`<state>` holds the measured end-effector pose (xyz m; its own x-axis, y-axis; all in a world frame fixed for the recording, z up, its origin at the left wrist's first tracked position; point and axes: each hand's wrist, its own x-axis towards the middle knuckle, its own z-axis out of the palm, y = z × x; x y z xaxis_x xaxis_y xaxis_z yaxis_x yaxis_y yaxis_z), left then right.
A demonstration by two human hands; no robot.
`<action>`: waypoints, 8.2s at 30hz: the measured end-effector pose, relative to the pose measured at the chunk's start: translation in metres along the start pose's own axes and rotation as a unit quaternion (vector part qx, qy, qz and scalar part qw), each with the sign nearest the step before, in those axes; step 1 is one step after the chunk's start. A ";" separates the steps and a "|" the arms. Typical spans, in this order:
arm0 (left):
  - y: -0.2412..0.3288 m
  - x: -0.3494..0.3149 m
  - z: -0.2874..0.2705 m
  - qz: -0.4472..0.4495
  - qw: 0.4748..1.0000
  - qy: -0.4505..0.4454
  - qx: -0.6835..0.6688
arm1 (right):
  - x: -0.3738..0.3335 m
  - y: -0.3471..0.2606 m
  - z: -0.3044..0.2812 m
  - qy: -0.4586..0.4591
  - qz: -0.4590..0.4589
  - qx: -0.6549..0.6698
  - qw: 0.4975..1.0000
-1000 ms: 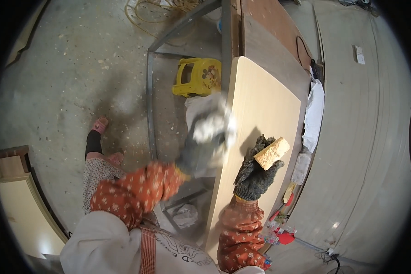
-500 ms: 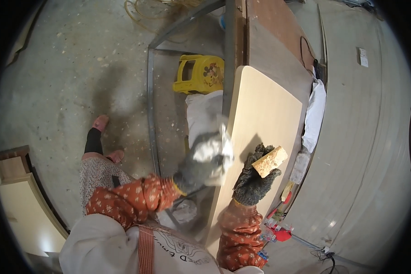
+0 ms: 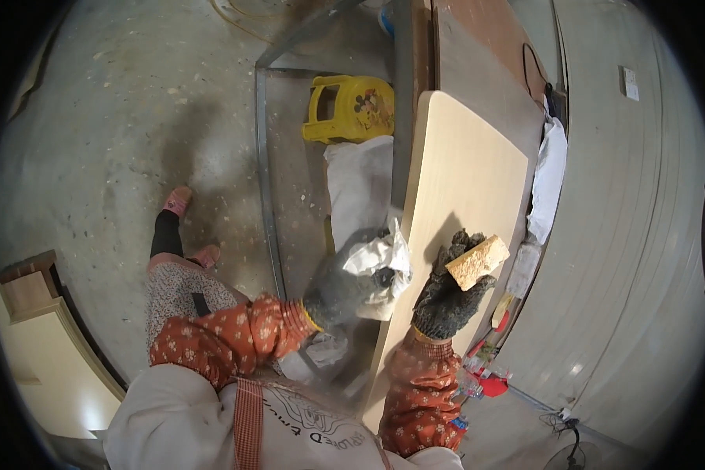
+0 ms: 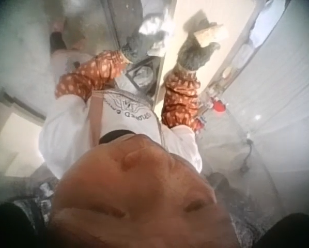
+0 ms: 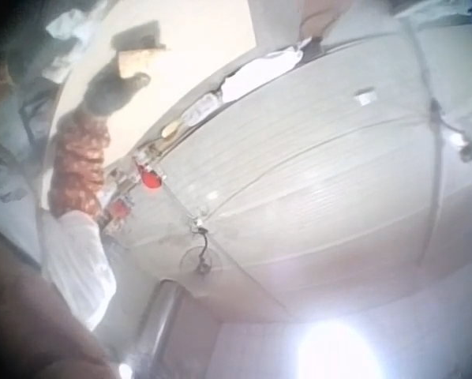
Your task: The person wipes a rectangular tabletop with a cloth and a sanding block, occasionally applying a liquid from a bottle.
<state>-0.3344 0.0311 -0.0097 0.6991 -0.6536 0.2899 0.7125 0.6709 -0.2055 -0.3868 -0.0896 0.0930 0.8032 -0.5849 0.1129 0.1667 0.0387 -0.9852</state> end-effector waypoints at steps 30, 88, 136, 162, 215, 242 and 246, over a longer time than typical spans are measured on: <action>-0.016 0.019 -0.038 0.054 0.998 -0.035 -0.020 | 0.005 -0.004 0.004 0.017 0.007 0.037 0.999; 0.161 0.241 0.058 0.174 0.470 -0.082 0.862 | -0.007 0.002 -0.029 0.283 0.090 0.141 0.944; -0.155 0.438 -0.032 -0.008 -0.012 -0.519 0.855 | -0.013 -0.006 -0.002 0.509 0.037 0.163 0.844; 0.142 0.136 0.059 0.034 0.139 -0.383 0.913 | -0.203 -0.014 0.031 0.458 -0.025 -0.118 0.881; -0.361 -0.331 0.111 0.120 0.218 -0.248 0.936 | -0.579 -0.209 -0.482 0.515 -0.045 -0.237 0.822; -0.397 -0.369 0.097 0.065 0.292 -0.013 0.954 | -0.477 -0.301 -0.828 -0.022 0.434 -0.769 0.468; -0.392 -0.376 0.108 -0.041 0.258 -0.147 0.954 | -0.450 -0.325 -0.779 -0.075 0.364 -0.775 0.512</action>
<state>-0.8832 0.0515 0.0628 0.4519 -0.8260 0.3369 -0.7988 -0.2065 0.5651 -1.2474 -0.4703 0.2617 0.3847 -0.7986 -0.4629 -0.7677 -0.5552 0.3200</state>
